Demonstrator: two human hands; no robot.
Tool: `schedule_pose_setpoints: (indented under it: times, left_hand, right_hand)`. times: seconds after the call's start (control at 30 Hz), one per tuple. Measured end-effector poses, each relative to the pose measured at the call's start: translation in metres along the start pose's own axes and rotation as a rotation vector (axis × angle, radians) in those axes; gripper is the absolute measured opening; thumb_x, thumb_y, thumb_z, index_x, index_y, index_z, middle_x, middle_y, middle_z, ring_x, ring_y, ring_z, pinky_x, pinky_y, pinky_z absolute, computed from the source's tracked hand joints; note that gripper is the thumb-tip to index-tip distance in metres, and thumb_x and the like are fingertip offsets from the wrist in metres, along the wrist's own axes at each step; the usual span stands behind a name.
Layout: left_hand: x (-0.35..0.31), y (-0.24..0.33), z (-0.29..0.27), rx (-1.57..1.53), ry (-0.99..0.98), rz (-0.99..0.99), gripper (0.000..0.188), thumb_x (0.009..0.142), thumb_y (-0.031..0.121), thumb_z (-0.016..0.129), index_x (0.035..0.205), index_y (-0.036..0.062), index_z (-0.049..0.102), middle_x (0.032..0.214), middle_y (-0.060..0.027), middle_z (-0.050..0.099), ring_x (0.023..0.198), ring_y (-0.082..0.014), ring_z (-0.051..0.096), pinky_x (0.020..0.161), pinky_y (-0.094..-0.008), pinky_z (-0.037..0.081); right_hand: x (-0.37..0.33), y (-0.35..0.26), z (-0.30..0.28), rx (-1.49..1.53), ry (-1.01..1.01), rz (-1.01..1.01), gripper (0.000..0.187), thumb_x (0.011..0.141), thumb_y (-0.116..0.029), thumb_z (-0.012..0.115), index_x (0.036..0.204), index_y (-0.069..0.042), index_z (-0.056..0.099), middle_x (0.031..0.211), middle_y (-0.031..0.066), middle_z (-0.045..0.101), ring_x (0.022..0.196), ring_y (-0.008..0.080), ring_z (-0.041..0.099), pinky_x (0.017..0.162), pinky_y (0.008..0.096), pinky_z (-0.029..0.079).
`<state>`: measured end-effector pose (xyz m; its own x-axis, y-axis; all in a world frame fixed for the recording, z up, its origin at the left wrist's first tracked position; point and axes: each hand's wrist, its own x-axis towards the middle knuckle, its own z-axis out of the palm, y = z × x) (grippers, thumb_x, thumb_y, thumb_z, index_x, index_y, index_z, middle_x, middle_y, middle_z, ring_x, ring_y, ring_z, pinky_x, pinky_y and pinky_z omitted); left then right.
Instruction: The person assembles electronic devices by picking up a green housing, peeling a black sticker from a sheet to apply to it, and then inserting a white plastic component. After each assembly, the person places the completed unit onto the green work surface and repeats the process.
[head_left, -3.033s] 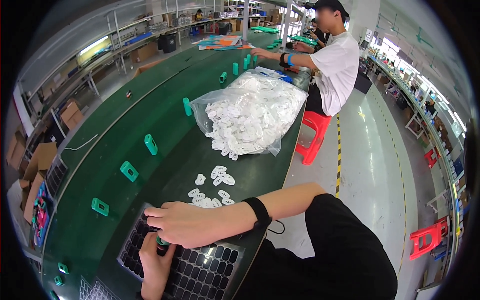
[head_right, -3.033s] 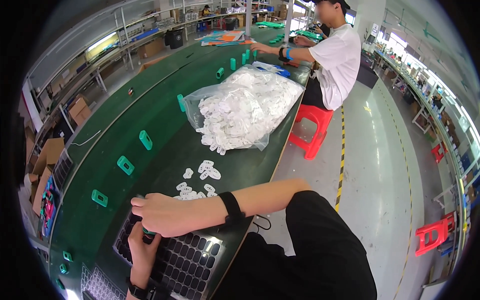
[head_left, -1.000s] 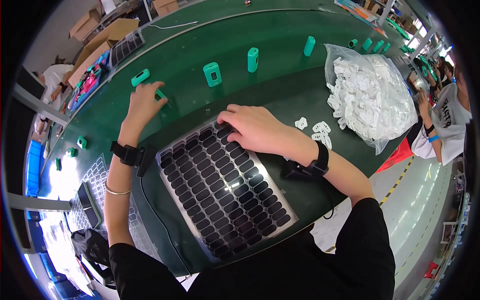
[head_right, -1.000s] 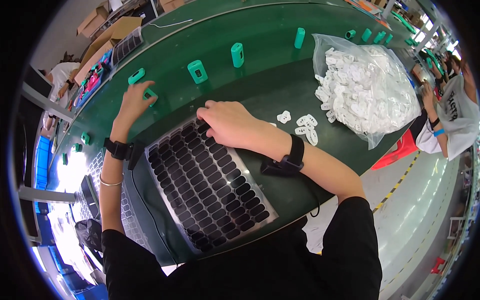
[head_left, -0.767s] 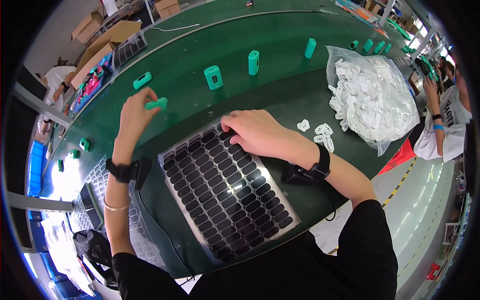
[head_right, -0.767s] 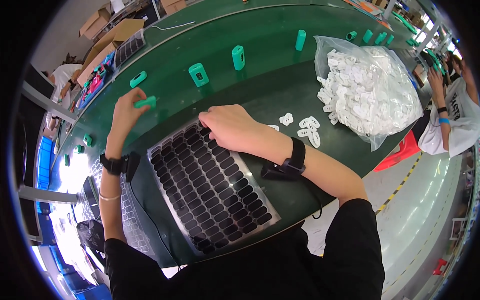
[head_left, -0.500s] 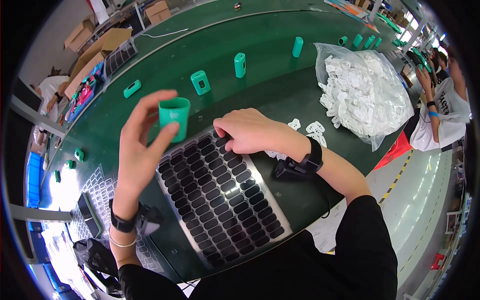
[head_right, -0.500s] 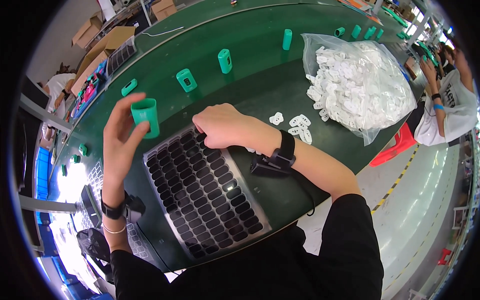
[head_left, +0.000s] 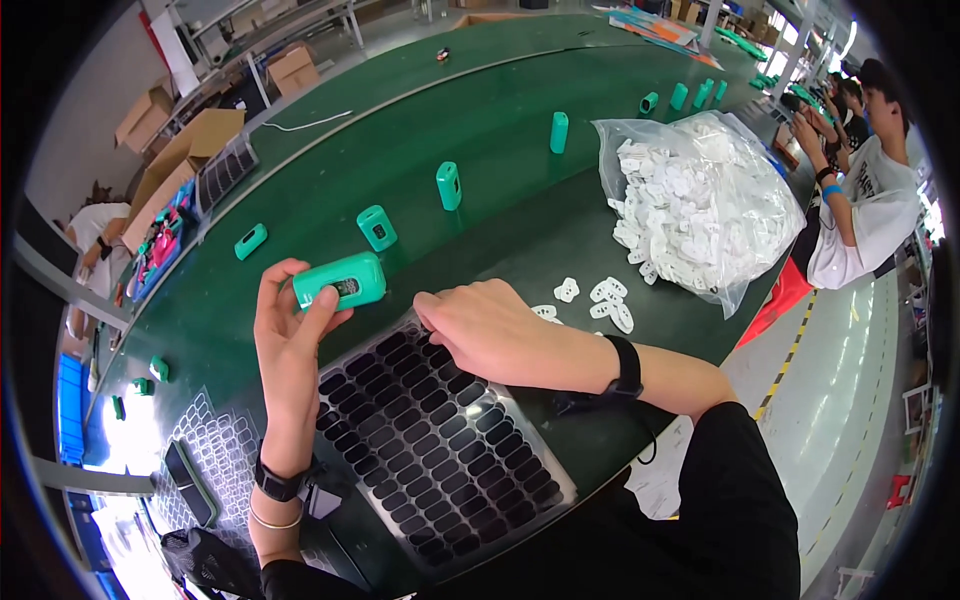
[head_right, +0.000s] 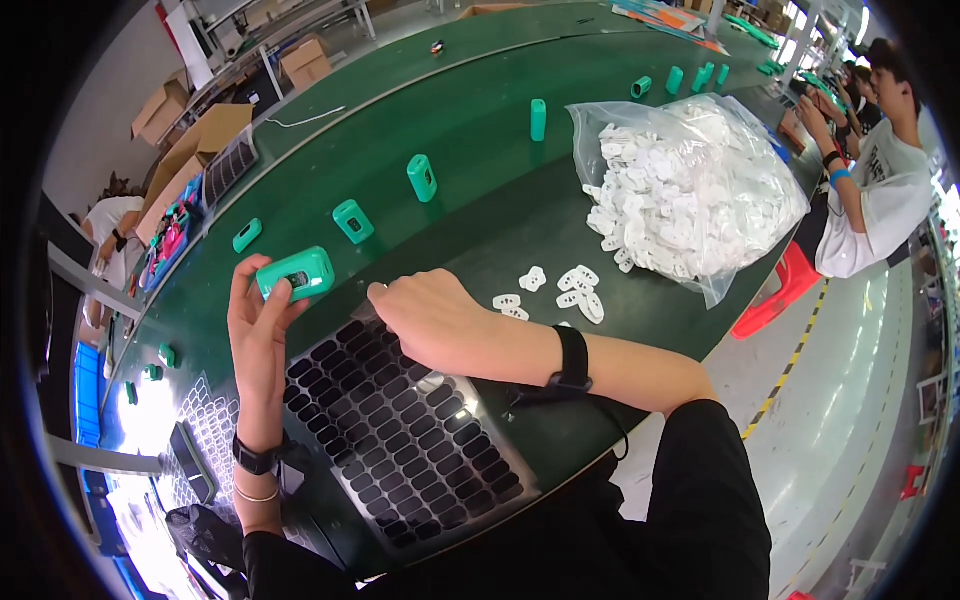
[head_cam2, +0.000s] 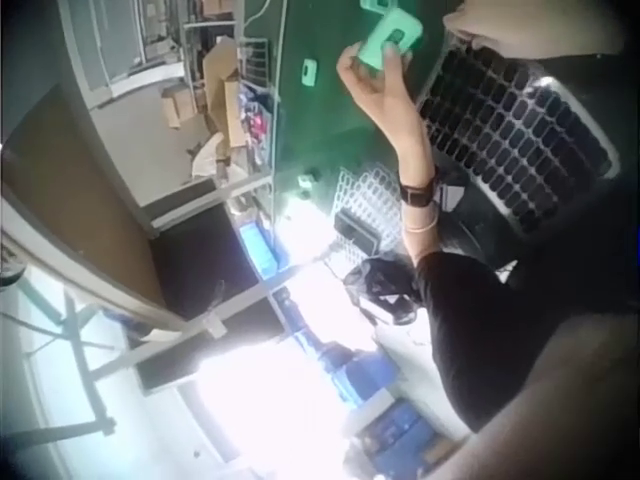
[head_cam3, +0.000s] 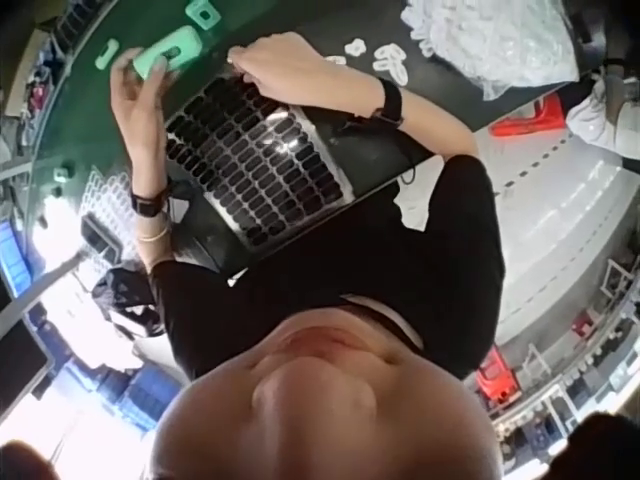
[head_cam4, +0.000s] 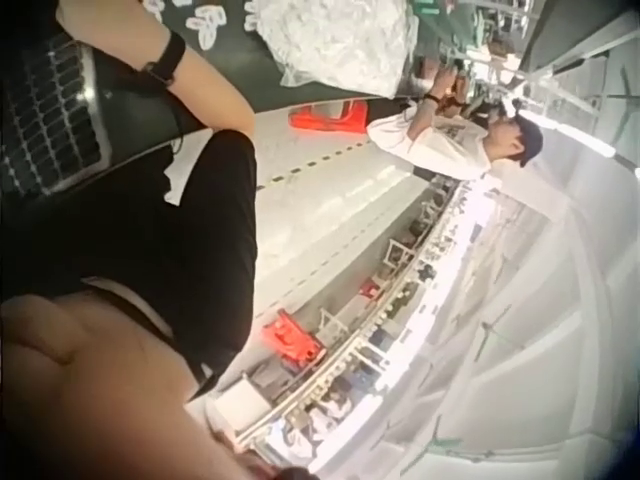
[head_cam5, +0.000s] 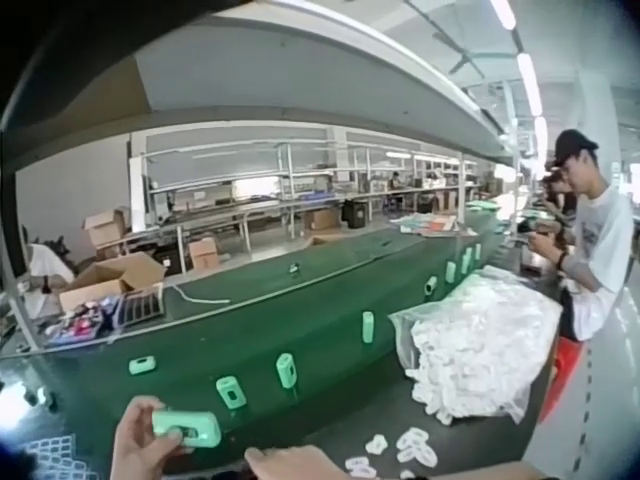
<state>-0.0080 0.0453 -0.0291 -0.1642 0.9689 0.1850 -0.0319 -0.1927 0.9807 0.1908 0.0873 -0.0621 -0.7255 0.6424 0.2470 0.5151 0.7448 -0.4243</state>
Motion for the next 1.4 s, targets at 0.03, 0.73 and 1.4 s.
schedule_pose_setpoints:
  times: [0.03, 0.73, 1.4]
  left_hand:
    - [0.001, -0.001, -0.001, -0.007, 0.009, 0.015, 0.038, 0.086, 0.001, 0.060, 0.119, 0.0058, 0.042, 0.103, -0.0075, 0.054, 0.095, -0.0151, 0.057, 0.077, -0.0272, 0.053]
    - [-0.036, -0.001, 0.029, 0.044, -0.171, 0.174, 0.041, 0.083, -0.008, 0.061, 0.123, -0.0009, 0.052, 0.110, -0.0090, 0.060, 0.100, -0.0116, 0.059, 0.087, -0.0242, 0.050]
    - [-0.070, 0.017, 0.036, 0.201, -0.057, 0.272, 0.032, 0.079, -0.009, 0.060, 0.111, -0.0059, 0.056, 0.103, -0.0134, 0.061, 0.080, -0.0139, 0.063, 0.065, -0.0250, 0.055]
  right_hand:
    - [0.000, 0.000, -0.002, -0.005, 0.044, 0.006, 0.011, 0.077, -0.005, 0.061, 0.081, -0.004, 0.050, 0.070, 0.0120, 0.059, 0.067, 0.0318, 0.060, 0.056, 0.0426, 0.044]
    - [-0.005, -0.026, -0.035, 0.620, 0.392, -0.128, 0.006, 0.080, 0.005, 0.062, 0.083, 0.000, 0.064, 0.069, 0.0041, 0.063, 0.054, 0.0048, 0.057, 0.046, 0.0187, 0.041]
    - [-0.023, -0.037, -0.032, 0.480, 0.351, -0.166, 0.027, 0.084, -0.010, 0.061, 0.108, -0.005, 0.050, 0.063, 0.0076, 0.057, 0.048, 0.0186, 0.055, 0.048, 0.0272, 0.042]
